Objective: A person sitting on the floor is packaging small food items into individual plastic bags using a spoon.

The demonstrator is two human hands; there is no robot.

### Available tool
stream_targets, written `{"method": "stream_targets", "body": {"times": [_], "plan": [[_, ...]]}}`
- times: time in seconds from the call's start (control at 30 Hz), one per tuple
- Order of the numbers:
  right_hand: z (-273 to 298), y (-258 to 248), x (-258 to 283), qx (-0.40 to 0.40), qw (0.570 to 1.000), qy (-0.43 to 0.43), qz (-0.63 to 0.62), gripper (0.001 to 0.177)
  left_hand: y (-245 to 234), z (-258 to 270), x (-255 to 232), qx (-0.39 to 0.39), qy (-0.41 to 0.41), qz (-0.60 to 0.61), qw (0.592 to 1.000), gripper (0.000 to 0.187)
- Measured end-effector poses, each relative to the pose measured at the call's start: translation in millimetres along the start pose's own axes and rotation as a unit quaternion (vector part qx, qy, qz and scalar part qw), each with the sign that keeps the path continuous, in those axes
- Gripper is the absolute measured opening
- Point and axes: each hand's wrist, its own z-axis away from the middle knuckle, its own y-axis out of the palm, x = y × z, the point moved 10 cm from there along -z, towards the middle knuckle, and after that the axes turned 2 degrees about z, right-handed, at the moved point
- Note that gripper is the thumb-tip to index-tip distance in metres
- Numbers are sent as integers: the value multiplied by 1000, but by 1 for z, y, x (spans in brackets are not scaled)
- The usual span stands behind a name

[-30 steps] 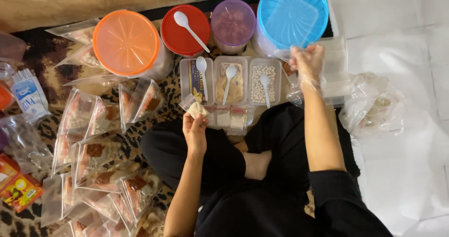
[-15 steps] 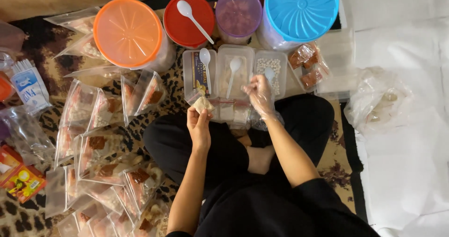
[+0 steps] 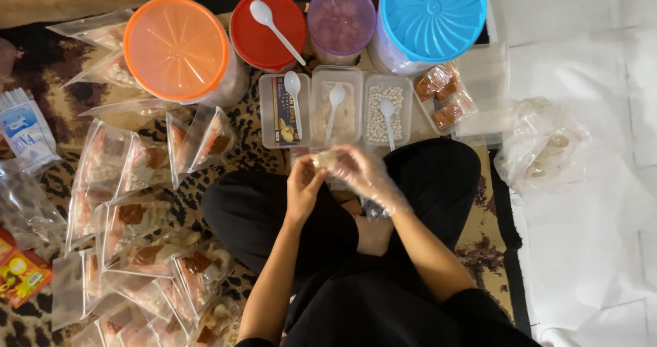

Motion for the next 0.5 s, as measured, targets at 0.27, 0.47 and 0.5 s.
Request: {"method": "stream_targets", "body": {"times": [0.27, 0.47, 0.5], "plan": [[-43, -90, 60, -73, 989, -22, -129, 28, -4, -2, -4, -5, -1, 32, 999, 31], [-147, -203, 16, -182, 973, -108, -93, 64, -4, -10, 4, 0, 4, 78, 997, 22], [-158, -205, 6, -186, 977, -96, -41, 45, -5, -10, 7, -3, 2, 71, 997, 22]]}}
